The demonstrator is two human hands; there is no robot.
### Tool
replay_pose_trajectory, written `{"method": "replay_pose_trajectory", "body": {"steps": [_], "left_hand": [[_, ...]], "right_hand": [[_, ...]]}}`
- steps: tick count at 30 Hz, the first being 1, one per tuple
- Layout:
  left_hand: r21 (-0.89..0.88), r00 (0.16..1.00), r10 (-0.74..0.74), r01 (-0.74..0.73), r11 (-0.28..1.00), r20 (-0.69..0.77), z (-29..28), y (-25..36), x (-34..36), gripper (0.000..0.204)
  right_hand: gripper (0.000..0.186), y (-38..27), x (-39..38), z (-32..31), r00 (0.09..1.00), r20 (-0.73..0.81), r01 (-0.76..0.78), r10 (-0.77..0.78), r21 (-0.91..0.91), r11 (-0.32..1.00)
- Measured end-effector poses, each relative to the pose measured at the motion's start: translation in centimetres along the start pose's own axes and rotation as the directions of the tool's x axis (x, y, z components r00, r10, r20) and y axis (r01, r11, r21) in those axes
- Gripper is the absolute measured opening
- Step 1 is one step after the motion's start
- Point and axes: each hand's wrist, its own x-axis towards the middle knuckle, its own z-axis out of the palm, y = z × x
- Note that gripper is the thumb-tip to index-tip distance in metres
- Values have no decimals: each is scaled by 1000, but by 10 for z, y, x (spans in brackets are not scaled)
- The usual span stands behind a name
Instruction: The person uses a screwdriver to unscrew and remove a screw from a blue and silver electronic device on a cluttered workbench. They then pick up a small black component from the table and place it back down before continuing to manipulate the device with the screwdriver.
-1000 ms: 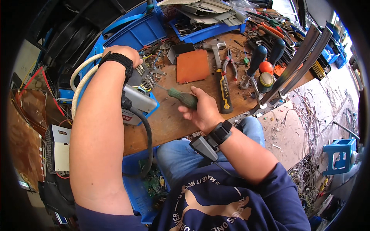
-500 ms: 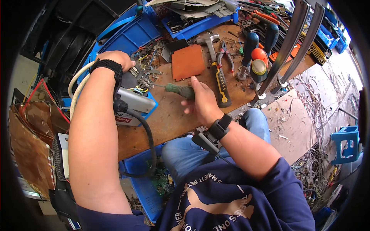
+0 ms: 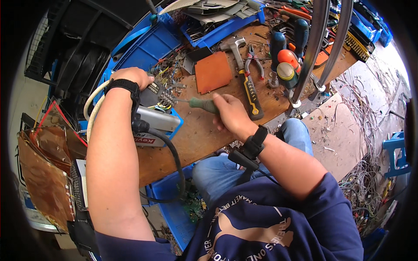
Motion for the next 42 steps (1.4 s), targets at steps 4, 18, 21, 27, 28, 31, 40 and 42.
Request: {"method": "replay_pose_trajectory", "body": {"steps": [4,18,21,27,28,31,40,42], "left_hand": [[-4,1000,-5,5,1000,7,-4,4,-1,58],[9,1000,-13,13,1000,-14,1,0,2,58],[13,1000,2,-2,1000,-27,0,2,2,58],[17,1000,13,-13,1000,-7,0,1,2,57],[31,1000,18,-19,999,8,0,1,3,56],[53,999,33,-35,998,21,-1,1,3,54],[32,999,44,-44,999,-22,2,-1,1,55],[13,998,53,-52,999,-45,2,0,1,56]], "right_hand": [[57,17,10,8,941,-147,269,-305,-219,938],[58,-3,2,1,997,74,-2,2,4,1000],[52,22,14,12,935,-118,322,-336,-121,939],[54,16,17,3,968,-108,211,-228,-149,966],[56,14,12,2,956,-90,254,-281,-230,939],[59,12,3,7,880,-66,419,-470,-358,835],[39,33,13,40,1000,0,6,-6,192,981],[29,28,11,43,994,71,-92,79,200,975]]}}
